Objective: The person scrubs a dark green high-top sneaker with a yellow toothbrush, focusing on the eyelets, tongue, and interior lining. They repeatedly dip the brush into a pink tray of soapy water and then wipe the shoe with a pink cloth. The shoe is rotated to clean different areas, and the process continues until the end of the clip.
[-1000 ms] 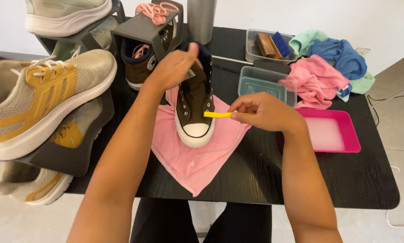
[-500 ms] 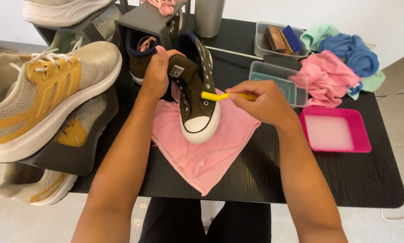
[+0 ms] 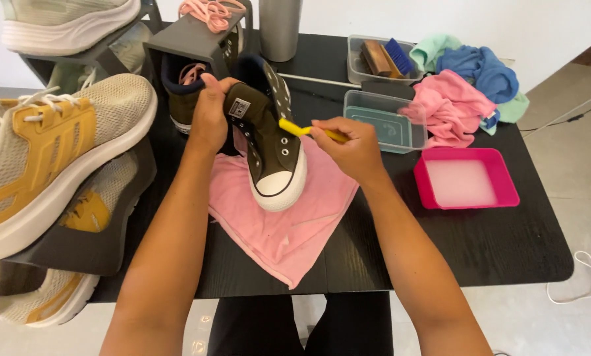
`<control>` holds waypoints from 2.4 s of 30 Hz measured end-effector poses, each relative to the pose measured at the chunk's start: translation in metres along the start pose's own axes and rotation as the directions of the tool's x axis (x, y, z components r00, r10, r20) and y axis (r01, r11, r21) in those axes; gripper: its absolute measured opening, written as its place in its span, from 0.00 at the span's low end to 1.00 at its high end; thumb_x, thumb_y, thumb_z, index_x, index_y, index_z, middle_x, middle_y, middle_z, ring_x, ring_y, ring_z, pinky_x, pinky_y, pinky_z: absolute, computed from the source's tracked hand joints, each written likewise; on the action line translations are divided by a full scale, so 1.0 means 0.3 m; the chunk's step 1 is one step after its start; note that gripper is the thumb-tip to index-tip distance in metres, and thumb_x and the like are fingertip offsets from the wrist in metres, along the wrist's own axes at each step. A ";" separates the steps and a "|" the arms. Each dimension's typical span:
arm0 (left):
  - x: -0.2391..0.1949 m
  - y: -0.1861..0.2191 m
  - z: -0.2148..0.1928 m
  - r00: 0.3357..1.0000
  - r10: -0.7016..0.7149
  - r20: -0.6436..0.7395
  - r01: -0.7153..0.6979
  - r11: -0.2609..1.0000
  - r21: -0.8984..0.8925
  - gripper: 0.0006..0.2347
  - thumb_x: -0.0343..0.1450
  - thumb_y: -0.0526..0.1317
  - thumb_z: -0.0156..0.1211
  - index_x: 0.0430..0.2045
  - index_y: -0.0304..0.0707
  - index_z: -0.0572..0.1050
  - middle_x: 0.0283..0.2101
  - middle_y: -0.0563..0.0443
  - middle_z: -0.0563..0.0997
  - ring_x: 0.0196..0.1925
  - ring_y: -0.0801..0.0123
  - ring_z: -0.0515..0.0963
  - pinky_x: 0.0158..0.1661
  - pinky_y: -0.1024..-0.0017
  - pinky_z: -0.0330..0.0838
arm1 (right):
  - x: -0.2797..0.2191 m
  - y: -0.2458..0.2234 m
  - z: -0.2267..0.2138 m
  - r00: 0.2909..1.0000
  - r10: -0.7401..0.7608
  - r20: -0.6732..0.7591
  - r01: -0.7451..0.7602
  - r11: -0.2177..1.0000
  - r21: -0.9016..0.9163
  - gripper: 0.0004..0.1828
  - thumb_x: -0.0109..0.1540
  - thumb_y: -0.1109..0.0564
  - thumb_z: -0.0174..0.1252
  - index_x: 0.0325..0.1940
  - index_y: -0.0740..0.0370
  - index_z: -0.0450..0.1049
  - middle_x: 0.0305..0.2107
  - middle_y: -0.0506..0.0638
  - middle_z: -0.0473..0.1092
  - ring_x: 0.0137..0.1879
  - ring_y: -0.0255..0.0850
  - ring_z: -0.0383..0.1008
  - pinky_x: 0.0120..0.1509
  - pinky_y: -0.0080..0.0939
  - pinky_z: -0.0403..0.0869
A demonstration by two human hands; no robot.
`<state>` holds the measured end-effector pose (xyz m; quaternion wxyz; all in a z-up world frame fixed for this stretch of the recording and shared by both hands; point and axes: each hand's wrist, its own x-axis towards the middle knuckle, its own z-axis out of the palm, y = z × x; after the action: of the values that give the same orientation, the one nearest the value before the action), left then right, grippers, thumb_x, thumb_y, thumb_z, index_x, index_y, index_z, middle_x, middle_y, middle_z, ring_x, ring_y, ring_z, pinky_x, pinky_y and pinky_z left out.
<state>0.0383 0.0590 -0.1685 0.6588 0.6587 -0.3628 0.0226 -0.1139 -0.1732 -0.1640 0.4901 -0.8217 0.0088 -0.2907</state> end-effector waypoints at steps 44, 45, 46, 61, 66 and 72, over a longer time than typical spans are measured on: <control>0.034 0.010 0.033 0.996 -0.075 0.040 0.077 0.996 -0.052 0.16 0.82 0.43 0.44 0.38 0.37 0.82 0.33 0.45 0.83 0.37 0.67 0.77 0.49 0.63 0.72 | 0.019 0.020 -0.035 0.990 -0.120 0.079 0.113 0.990 0.088 0.21 0.69 0.67 0.51 0.67 0.66 0.71 0.42 0.60 0.75 0.34 0.37 0.73 0.43 0.37 0.76; 0.029 0.022 0.040 0.996 -0.078 0.042 0.080 0.994 -0.071 0.16 0.82 0.43 0.43 0.40 0.36 0.82 0.34 0.42 0.84 0.38 0.62 0.79 0.51 0.60 0.72 | 0.015 0.024 -0.029 0.991 -0.123 0.058 0.119 0.990 0.079 0.21 0.71 0.65 0.49 0.69 0.66 0.69 0.44 0.61 0.76 0.34 0.39 0.74 0.42 0.38 0.76; 0.026 0.036 0.043 0.996 -0.079 0.046 0.083 0.994 -0.072 0.16 0.82 0.43 0.43 0.40 0.36 0.82 0.34 0.42 0.84 0.38 0.62 0.79 0.51 0.60 0.72 | 0.012 0.013 -0.023 0.991 -0.120 0.056 0.115 0.990 0.078 0.21 0.71 0.65 0.49 0.69 0.66 0.69 0.44 0.61 0.76 0.34 0.39 0.74 0.42 0.38 0.76; 0.025 0.094 0.038 0.994 -0.087 0.066 0.098 0.977 -0.188 0.16 0.78 0.39 0.41 0.40 0.36 0.82 0.34 0.41 0.83 0.41 0.59 0.81 0.56 0.61 0.72 | 0.039 0.017 -0.118 0.975 0.139 0.172 -0.151 0.987 0.059 0.14 0.64 0.67 0.59 0.53 0.61 0.78 0.28 0.51 0.75 0.28 0.30 0.70 0.28 0.28 0.71; 0.037 0.053 0.022 0.995 -0.063 0.077 0.075 0.984 -0.161 0.16 0.78 0.38 0.40 0.40 0.38 0.82 0.33 0.43 0.82 0.39 0.63 0.80 0.53 0.63 0.74 | 0.037 -0.003 -0.183 0.943 0.192 0.273 -0.215 0.975 0.058 0.09 0.59 0.67 0.64 0.43 0.62 0.81 0.24 0.48 0.72 0.28 0.28 0.65 0.26 0.30 0.70; 0.030 0.046 0.031 0.998 -0.055 0.018 0.055 0.998 0.014 0.14 0.77 0.38 0.42 0.42 0.41 0.81 0.38 0.45 0.83 0.43 0.63 0.80 0.54 0.64 0.71 | 0.020 -0.077 -0.231 0.870 0.248 0.427 -0.251 0.967 -0.051 0.10 0.55 0.66 0.64 0.39 0.62 0.84 0.17 0.49 0.73 0.23 0.29 0.67 0.26 0.28 0.66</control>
<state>0.0337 0.0484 -0.1535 0.6513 0.6730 -0.3504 0.0009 -0.1489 -0.2184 -0.1182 0.5157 -0.8559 0.0058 -0.0369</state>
